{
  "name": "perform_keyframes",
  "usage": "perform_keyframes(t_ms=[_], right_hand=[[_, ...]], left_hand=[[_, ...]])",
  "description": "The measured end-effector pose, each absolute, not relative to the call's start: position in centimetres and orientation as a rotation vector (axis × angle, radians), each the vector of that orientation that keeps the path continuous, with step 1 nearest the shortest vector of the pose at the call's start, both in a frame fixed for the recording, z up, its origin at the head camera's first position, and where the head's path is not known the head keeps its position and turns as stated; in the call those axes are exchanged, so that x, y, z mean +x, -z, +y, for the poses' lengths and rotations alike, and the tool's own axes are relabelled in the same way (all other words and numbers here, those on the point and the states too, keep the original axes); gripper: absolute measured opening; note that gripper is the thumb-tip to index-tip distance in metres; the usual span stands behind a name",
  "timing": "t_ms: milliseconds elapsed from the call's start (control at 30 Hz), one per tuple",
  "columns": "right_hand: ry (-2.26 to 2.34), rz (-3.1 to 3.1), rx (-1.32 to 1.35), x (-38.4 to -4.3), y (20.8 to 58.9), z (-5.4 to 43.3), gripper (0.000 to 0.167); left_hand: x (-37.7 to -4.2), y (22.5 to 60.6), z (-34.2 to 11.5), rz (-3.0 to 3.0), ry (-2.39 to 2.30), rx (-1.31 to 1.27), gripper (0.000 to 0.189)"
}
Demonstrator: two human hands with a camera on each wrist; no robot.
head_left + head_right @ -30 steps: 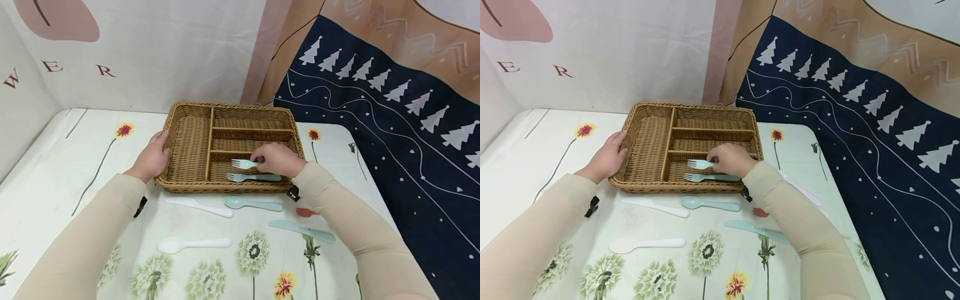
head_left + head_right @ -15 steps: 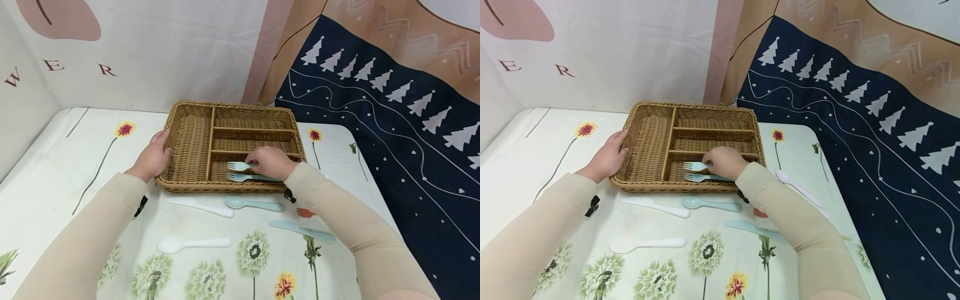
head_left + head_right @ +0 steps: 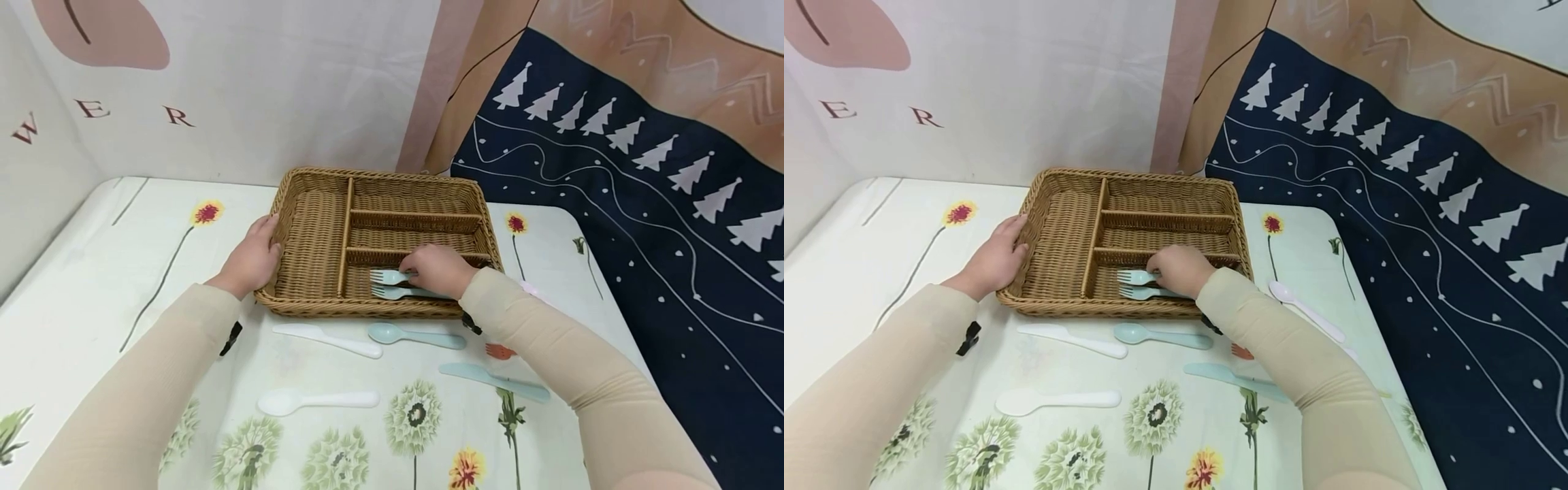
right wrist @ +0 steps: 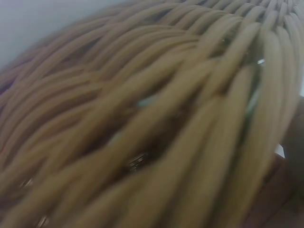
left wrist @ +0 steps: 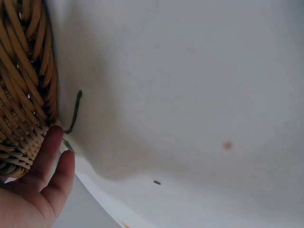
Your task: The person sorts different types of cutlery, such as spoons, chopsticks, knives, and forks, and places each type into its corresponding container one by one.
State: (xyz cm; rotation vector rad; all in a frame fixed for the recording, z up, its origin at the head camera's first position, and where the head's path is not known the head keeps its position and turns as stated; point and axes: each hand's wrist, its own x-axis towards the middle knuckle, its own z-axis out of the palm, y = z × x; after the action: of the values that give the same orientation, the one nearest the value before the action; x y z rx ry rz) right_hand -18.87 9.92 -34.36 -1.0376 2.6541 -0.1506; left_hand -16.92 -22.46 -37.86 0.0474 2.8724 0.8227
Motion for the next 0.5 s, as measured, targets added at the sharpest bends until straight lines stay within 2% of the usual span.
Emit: perform_keyframes(t_ms=[500], right_hand=[[0.149,2.659,-1.030,-18.78,34.68,9.54,0.024]], left_hand=[[-16.97,37.96,-22.46,2.873,-0.832,0.041,0.059]])
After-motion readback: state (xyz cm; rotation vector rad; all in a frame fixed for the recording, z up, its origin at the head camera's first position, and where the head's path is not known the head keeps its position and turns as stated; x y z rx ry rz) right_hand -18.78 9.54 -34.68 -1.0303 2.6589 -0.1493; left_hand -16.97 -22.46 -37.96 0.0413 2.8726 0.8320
